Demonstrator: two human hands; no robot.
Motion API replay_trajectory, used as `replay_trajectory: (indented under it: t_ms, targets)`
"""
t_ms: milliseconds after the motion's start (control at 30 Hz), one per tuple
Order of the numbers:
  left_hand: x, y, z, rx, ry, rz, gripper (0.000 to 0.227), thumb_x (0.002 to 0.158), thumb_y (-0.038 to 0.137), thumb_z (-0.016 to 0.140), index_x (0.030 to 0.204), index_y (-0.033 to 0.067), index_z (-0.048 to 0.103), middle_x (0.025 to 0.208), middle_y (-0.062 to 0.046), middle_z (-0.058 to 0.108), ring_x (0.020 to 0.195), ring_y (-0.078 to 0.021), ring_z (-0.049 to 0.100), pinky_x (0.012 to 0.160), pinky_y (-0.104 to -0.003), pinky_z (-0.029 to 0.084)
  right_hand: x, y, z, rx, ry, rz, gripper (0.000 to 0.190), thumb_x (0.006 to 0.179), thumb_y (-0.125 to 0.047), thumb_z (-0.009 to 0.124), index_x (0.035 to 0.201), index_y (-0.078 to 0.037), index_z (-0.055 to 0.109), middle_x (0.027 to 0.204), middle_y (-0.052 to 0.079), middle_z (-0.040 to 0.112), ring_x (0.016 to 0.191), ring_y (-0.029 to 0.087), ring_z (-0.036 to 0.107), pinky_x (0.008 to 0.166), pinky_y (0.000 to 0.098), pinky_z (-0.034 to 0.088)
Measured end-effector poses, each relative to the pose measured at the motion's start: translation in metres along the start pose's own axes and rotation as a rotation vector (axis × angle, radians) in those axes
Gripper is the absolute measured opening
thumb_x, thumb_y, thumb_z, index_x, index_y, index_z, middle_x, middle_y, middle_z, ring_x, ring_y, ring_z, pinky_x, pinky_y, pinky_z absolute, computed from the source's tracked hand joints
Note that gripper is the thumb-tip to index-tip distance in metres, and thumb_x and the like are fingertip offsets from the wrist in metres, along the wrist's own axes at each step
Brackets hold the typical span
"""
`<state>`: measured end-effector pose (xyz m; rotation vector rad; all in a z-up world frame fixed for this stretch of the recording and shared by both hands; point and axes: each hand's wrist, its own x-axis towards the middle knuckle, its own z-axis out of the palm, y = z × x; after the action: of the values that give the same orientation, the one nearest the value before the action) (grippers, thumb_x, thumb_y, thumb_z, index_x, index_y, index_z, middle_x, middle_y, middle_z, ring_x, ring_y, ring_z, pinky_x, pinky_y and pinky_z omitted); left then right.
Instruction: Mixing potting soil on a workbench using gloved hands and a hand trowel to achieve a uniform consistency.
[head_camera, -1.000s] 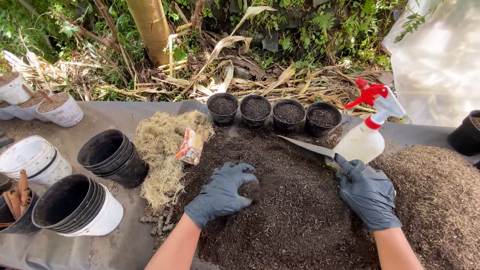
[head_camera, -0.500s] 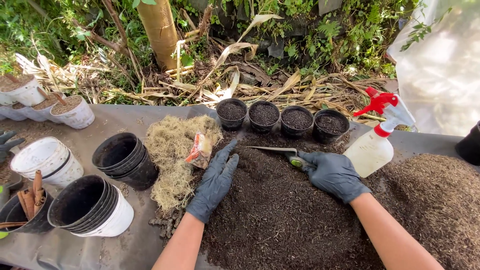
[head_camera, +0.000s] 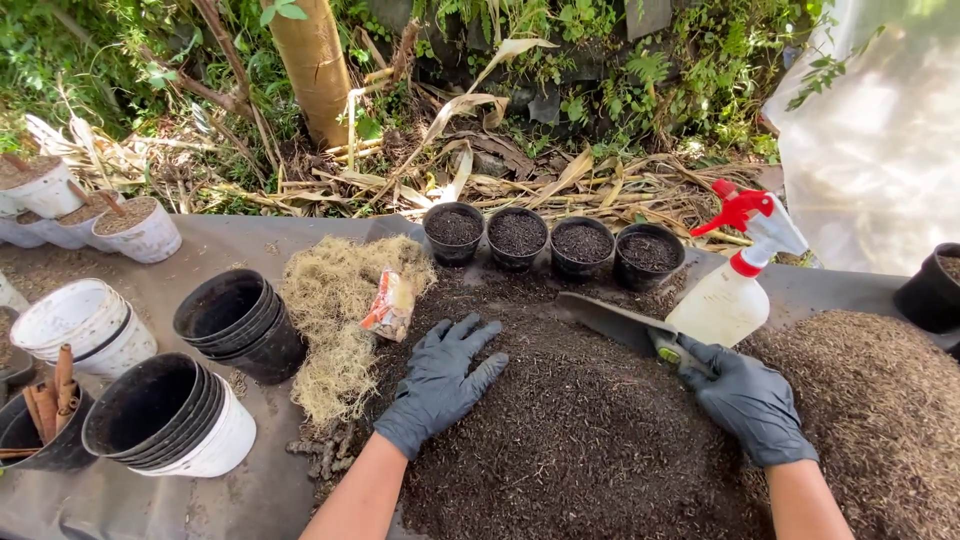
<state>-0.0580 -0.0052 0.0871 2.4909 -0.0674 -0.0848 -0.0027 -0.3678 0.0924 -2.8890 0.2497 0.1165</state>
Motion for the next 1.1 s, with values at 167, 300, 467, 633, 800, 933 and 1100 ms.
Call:
replay_trajectory:
  t_ms: [167, 300, 467, 633, 800, 933, 1100]
  targets:
    - [-0.006, 0.004, 0.002, 0.046, 0.066, 0.055, 0.072, 0.087, 0.074, 0.039, 0.134, 0.0257, 0.063, 0.129, -0.011, 0.054, 0.114, -0.0354, 0.052, 0.090, -0.051, 0.048, 0.008, 0.017, 0.023, 0.034, 0.096, -0.088, 0.038, 0.090, -0.055, 0.060, 0.123, -0.045, 0.074, 0.112, -0.007, 0.081, 0.102, 0.025, 0.076, 0.091, 0.0417, 0.062]
    - [0.010, -0.019, 0.036, -0.025, 0.084, 0.065, 0.076, 0.097, 0.064, 0.042, 0.151, 0.0119, 0.047, 0.154, -0.023, 0.044, 0.146, -0.0403, 0.036, 0.118, -0.053, 0.030, 0.000, 0.011, 0.016, 0.003, 0.067, -0.071, 0.038, 0.093, -0.059, 0.053, 0.122, -0.045, 0.074, 0.106, -0.004, 0.082, 0.098, 0.026, 0.076, 0.087, 0.0410, 0.061]
    - [0.028, -0.018, 0.049, 0.323, 0.328, 0.177, 0.056, 0.104, 0.056, 0.040, 0.116, 0.0105, 0.070, 0.083, -0.008, 0.071, 0.073, -0.0258, 0.068, 0.056, -0.044, 0.053, 0.001, 0.012, 0.017, 0.001, 0.055, -0.079, 0.037, 0.094, -0.059, 0.051, 0.123, -0.049, 0.072, 0.101, -0.003, 0.082, 0.094, 0.027, 0.077, 0.084, 0.0418, 0.061]
    - [0.033, -0.019, 0.059, 0.398, 0.401, 0.122, 0.053, 0.103, 0.056, 0.040, 0.097, 0.0144, 0.071, 0.074, -0.007, 0.069, 0.068, -0.0299, 0.068, 0.053, -0.049, 0.050, 0.008, 0.023, 0.029, 0.057, 0.104, -0.116, 0.037, 0.092, -0.055, 0.056, 0.124, -0.047, 0.072, 0.110, -0.009, 0.081, 0.100, 0.024, 0.077, 0.084, 0.0420, 0.062]
    - [0.034, -0.013, 0.053, 0.290, 0.294, -0.012, 0.065, 0.098, 0.062, 0.039, 0.130, 0.0146, 0.070, 0.108, -0.010, 0.077, 0.099, -0.0330, 0.072, 0.080, -0.048, 0.056, 0.012, 0.028, 0.034, 0.035, 0.110, -0.128, 0.038, 0.091, -0.056, 0.056, 0.126, -0.050, 0.070, 0.113, -0.009, 0.080, 0.103, 0.025, 0.076, 0.086, 0.0439, 0.062]
    - [0.028, -0.019, 0.053, 0.276, 0.407, 0.136, 0.044, 0.103, 0.053, 0.043, 0.104, 0.0155, 0.066, 0.082, -0.007, 0.068, 0.073, -0.0281, 0.065, 0.061, -0.046, 0.050, 0.014, 0.031, 0.040, 0.072, 0.151, -0.154, 0.033, 0.090, -0.051, 0.060, 0.119, -0.045, 0.074, 0.108, -0.008, 0.081, 0.099, 0.026, 0.077, 0.085, 0.0438, 0.061]
    - [0.019, -0.007, 0.042, 0.120, 0.443, 0.185, 0.044, 0.107, 0.047, 0.039, 0.085, 0.0183, 0.066, 0.070, -0.004, 0.064, 0.062, -0.0276, 0.062, 0.057, -0.046, 0.047, 0.014, 0.032, 0.036, 0.082, 0.145, -0.182, 0.041, 0.090, -0.046, 0.062, 0.130, -0.051, 0.068, 0.109, -0.003, 0.081, 0.102, 0.028, 0.076, 0.088, 0.0452, 0.061]
